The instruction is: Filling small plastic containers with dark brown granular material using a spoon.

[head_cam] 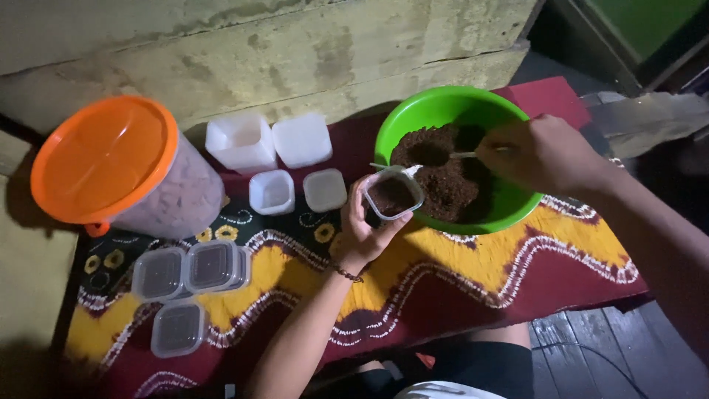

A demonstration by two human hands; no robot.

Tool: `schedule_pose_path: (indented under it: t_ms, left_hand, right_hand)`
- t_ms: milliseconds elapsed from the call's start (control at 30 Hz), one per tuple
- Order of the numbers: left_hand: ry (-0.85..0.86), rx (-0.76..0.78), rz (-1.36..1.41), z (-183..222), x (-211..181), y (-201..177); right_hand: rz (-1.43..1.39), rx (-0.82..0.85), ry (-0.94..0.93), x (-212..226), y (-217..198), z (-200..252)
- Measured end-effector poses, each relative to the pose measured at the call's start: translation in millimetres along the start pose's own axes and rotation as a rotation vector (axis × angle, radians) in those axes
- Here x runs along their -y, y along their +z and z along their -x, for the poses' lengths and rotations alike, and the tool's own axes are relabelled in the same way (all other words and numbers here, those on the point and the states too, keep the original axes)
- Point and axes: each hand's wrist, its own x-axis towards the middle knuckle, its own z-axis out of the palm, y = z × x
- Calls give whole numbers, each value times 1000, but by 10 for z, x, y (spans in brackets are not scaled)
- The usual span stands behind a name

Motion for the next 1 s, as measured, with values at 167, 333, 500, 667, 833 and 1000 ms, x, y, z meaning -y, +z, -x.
schedule_pose_path:
  t_ms: [167,333,500,667,833,1000]
  left_hand:
    - [9,-2,37,-27,-34,-18]
    - [-36,15,130,16,50,-1]
    - [-48,-76,164,1,51,24]
    - [-17,-33,159,55,128,2]
    - [14,40,172,50,45,-25]
    - [86,56,222,72,94,-17]
  right_hand:
    - [-34,33,-55,275,91,13]
    - [42,-32,-217,442,197,82]
    - [26,-134,-150,492,349,164]
    - [114,-121,-239,455,328,232]
    - [142,-118,-355,496,243,244]
    - [193,-237,-572,522,226,235]
